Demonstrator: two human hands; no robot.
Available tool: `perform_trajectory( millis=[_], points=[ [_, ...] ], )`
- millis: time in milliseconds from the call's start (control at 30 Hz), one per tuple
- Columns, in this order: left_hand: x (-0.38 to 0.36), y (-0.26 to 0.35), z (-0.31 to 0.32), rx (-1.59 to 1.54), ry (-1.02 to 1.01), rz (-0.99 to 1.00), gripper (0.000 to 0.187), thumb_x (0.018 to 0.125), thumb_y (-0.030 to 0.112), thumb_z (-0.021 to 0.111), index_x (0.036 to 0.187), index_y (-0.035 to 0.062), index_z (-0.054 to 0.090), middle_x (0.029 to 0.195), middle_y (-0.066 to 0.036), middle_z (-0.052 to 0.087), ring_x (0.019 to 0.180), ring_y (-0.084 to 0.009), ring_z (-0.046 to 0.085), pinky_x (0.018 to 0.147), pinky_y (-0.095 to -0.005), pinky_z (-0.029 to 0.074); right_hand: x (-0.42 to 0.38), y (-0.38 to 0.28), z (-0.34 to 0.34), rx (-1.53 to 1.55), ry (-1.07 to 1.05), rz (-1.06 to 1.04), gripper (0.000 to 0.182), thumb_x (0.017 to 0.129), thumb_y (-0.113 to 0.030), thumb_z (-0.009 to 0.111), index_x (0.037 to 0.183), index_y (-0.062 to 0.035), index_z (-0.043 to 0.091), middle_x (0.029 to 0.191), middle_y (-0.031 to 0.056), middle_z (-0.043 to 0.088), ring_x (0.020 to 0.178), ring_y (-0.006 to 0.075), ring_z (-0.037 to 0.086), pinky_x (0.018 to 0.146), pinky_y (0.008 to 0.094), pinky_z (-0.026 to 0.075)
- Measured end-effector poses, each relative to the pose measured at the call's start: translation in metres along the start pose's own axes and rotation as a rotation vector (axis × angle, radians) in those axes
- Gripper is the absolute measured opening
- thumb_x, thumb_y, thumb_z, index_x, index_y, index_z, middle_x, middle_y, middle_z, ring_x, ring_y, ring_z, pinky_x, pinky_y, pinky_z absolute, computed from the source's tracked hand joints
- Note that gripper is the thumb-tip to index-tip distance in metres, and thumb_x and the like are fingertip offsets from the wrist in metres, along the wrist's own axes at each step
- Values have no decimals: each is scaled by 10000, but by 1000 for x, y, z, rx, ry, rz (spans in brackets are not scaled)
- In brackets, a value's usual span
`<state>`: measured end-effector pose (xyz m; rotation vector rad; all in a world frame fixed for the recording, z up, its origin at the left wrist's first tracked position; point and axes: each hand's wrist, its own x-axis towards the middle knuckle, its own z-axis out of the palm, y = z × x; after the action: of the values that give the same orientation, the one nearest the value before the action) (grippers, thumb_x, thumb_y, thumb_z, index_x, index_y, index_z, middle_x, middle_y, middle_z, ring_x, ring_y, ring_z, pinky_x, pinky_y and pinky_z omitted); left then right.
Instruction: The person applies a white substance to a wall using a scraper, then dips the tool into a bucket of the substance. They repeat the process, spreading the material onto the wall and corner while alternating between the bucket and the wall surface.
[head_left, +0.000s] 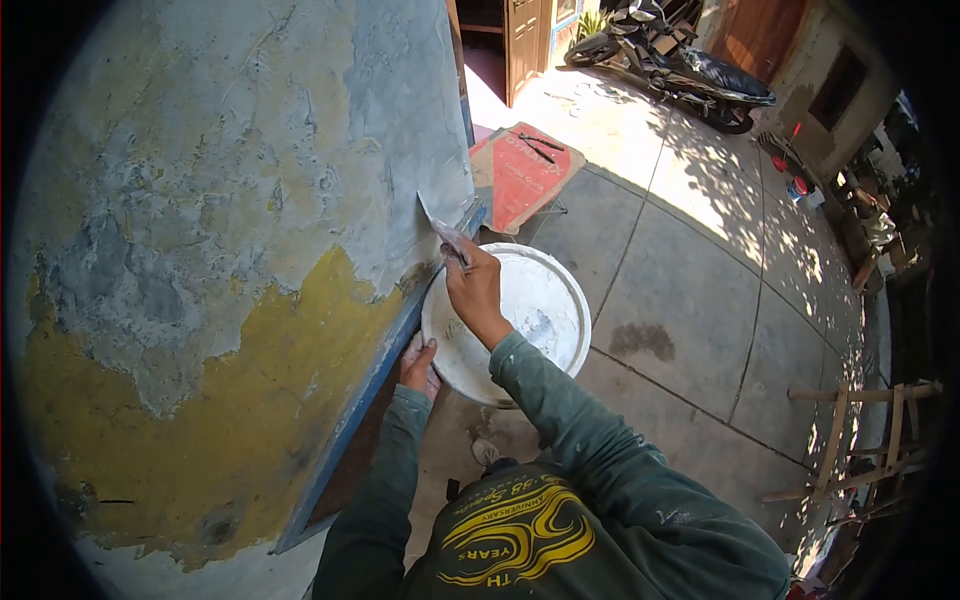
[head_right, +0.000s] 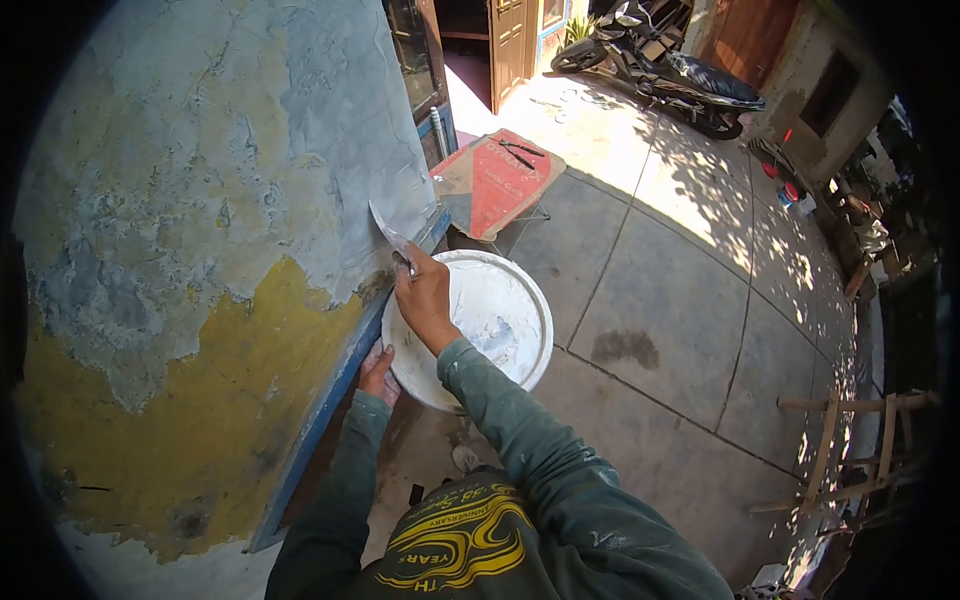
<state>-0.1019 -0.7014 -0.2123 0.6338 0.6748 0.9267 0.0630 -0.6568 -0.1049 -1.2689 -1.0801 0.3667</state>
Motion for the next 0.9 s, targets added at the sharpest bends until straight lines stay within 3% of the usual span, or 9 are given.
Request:
perform_trajectory(
  millis=[33,67,133,167,267,367,567,767,900],
  points=[
    [1,-1,3,-4,12,23,476,987,99,566,1437,-7,451,1364,-127,575,1228,-236,568,1056,-376,445,1,-1,-15,-13,-70,11,388,875,44,558,1242,-30,661,1042,130,736,955,164,695,860,306,531],
    [3,-2,3,-19,22,37,476,987,99,566,1437,-7,451,1364,-127,575,1228,-236,568,1056,-376,445,9,3,-25,49,-45,-34,371,894,31,563,1257,13,636,1085,122,731,984,172,686,870,312,528],
    [5,0,2,61,-6,49,482,997,97,547,1447,-26,425,1408,-147,545,1276,-265,543,1088,-397,428,40,19,-40,307,66,138,265,928,-18,561,1172,46,644,1010,83,715,890,153,671,784,287,529],
    [4,4,8,70,26,47,492,989,89,557,1443,-44,423,1409,-159,543,1285,-259,535,1088,-378,422,56,24,-47,197,152,220,271,896,-26,566,1138,50,661,976,104,727,855,175,669,808,321,523],
    [8,5,13,59,23,153,503,983,90,571,1443,-50,423,1411,-161,543,1285,-254,531,1088,-368,416,86,33,-55,304,50,519,177,874,8,535,1003,24,655,831,99,683,649,166,623,559,313,485],
    [12,0,9,18,18,170,514,978,96,585,1443,-51,423,1411,-161,543,1287,-249,528,1090,-367,409,94,49,-45,330,32,591,154,862,9,533,969,9,644,764,88,651,582,159,590,475,296,428],
    [14,10,4,46,9,134,532,971,121,606,1438,-56,425,1397,-163,555,1262,-242,544,1073,-364,423,110,47,-32,492,64,719,191,887,-18,496,1022,9,628,885,98,669,678,191,663,582,339,564],
    [9,21,10,57,11,212,537,961,146,631,1413,-80,447,1323,-170,602,1161,-217,594,1037,-336,437,133,15,-34,494,42,575,195,914,-25,475,1044,40,606,887,112,663,754,245,701,710,397,619],
    [0,33,20,43,4,206,542,949,156,650,1405,-68,464,1333,-165,597,1189,-232,583,1050,-351,434,156,-17,-35,491,15,453,169,903,-32,482,991,60,593,873,137,657,707,245,696,681,393,618]
  ],
)
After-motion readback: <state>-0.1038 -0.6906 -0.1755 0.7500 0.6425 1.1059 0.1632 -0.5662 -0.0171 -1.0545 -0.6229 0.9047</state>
